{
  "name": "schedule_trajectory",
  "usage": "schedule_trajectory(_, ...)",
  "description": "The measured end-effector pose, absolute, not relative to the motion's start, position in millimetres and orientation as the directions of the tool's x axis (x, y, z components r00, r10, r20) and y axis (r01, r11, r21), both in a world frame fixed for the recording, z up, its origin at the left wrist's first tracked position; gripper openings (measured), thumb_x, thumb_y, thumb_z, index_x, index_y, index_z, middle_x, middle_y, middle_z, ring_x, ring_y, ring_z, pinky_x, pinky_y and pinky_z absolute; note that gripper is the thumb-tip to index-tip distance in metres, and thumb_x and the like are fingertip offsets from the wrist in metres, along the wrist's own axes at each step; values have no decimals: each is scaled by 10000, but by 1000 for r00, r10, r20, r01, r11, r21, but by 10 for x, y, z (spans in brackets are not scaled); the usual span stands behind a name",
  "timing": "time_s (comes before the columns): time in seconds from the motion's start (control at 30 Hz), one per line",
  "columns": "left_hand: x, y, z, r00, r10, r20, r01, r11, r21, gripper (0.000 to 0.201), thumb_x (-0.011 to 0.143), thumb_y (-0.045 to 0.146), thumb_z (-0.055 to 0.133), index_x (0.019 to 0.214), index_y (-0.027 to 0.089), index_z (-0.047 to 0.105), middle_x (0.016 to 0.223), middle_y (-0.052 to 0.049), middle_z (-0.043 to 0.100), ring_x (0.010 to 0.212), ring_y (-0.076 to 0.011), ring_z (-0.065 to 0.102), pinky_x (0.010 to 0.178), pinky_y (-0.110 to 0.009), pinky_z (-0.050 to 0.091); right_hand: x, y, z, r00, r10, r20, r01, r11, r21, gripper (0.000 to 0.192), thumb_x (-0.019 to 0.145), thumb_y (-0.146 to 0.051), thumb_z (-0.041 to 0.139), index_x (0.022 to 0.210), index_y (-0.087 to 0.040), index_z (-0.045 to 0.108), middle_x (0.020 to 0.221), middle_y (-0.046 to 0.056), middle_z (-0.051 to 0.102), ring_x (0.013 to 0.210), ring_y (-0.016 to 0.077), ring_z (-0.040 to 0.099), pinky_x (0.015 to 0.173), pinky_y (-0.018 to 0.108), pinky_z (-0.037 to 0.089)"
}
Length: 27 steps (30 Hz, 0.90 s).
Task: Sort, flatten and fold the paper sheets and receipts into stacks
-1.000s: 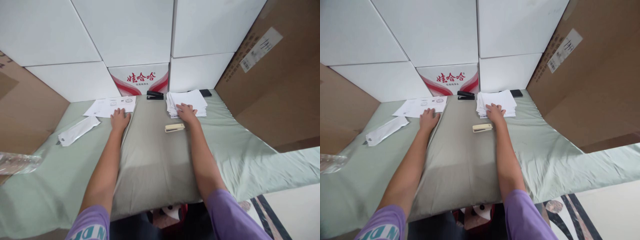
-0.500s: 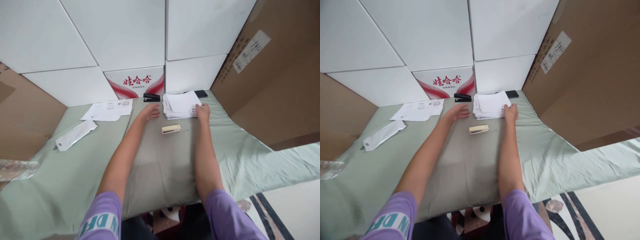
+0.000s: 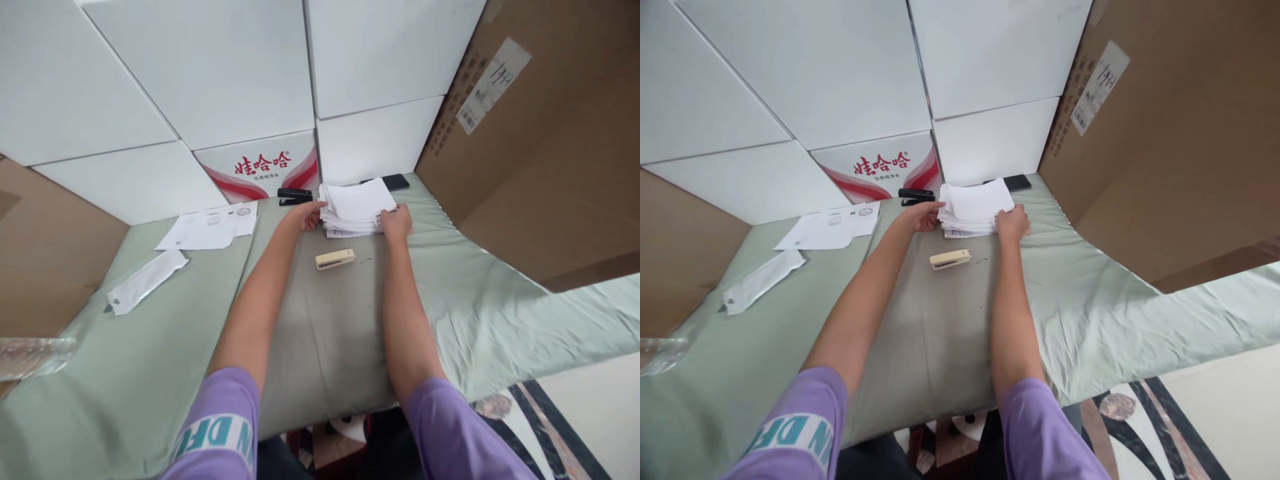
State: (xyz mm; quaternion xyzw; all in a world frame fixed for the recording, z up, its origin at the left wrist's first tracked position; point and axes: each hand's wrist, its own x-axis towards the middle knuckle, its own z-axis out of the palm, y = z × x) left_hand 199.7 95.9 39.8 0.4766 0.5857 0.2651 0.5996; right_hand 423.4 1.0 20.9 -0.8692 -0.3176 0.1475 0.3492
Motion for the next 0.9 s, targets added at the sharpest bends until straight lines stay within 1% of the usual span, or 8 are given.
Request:
schedule_trajectory(0.1, 2102, 917, 396, 155, 823, -547, 206, 515, 832, 267, 803, 341, 799, 745, 216, 571, 606, 5, 536, 505, -110, 479, 514, -248, 475, 4213, 2, 224, 756, 653, -35, 447, -555, -701, 510, 876, -249, 554, 1377, -155, 556, 1337, 199, 629, 1283, 345, 551, 1082, 504, 387)
schedule_trajectory(0.17, 2162, 868, 392, 166, 838, -521, 169, 496, 852, 259, 798, 380, 804, 807, 219, 602, 684, -22, 615, 593, -138, 562, 586, -271, 530, 4204, 1, 225, 761, 648, -37, 442, -559, -701, 516, 868, -252, 556, 1377, -164, 553, 1349, 199, 620, 1280, 353, 547, 1083, 524, 380)
schedule_trajectory(0.3, 2230, 780, 345, 312, 839, -447, 61, 452, 890, 373, 799, 538, 761, 947, 212, 658, 911, -113, 726, 856, -244, 692, 743, -383, 595, 4189, 4, 215, 764, 643, -43, 442, -570, -693, 513, 862, -266, 560, 1369, -185, 550, 1366, 188, 609, 1270, 358, 547, 1086, 534, 372)
schedule_trajectory(0.37, 2251, 760, 291, 297, 840, -453, 57, 458, 887, 352, 770, 472, 794, 951, 204, 654, 950, -127, 731, 909, -269, 704, 773, -408, 593, 4184, 5, 208, 765, 642, -40, 445, -573, -688, 521, 859, -260, 566, 1374, -187, 545, 1382, 185, 600, 1279, 367, 540, 1093, 539, 366)
schedule_trajectory(0.5, 2285, 761, 166, 151, 878, -455, 76, 448, 891, 276, 716, 213, 767, 935, 217, 598, 916, -89, 701, 883, -238, 694, 760, -363, 584, 4182, 6, 187, 769, 639, -28, 441, -562, -699, 510, 835, -210, 582, 1343, -184, 559, 1371, 182, 603, 1279, 373, 536, 1100, 546, 357)
schedule_trajectory(0.67, 2302, 789, 82, 112, 891, -440, 45, 438, 898, 242, 703, 185, 662, 922, 218, 565, 791, -51, 633, 768, -218, 653, 693, -352, 568, 4192, 17, 153, 773, 635, -10, 432, -537, -725, 510, 800, -171, 599, 1309, -185, 564, 1348, 183, 601, 1274, 367, 529, 1092, 553, 348)
schedule_trajectory(0.8, 2280, 791, 70, 146, 894, -423, 16, 426, 905, 245, 677, 148, 625, 906, 213, 567, 694, -29, 578, 679, -197, 602, 638, -329, 546, 4198, 29, 138, 784, 621, 0, 415, -524, -744, 487, 783, -150, 601, 1267, -186, 575, 1321, 182, 610, 1258, 372, 537, 1090, 564, 342)
schedule_trajectory(0.9, 2233, 770, 56, 194, 896, -399, 4, 406, 914, 283, 662, 103, 614, 925, 205, 593, 711, -38, 609, 702, -198, 624, 654, -314, 550, 4200, 34, 132, 785, 620, 1, 407, -515, -754, 478, 762, -132, 603, 1235, -196, 574, 1309, 178, 610, 1249, 367, 541, 1088, 570, 342)
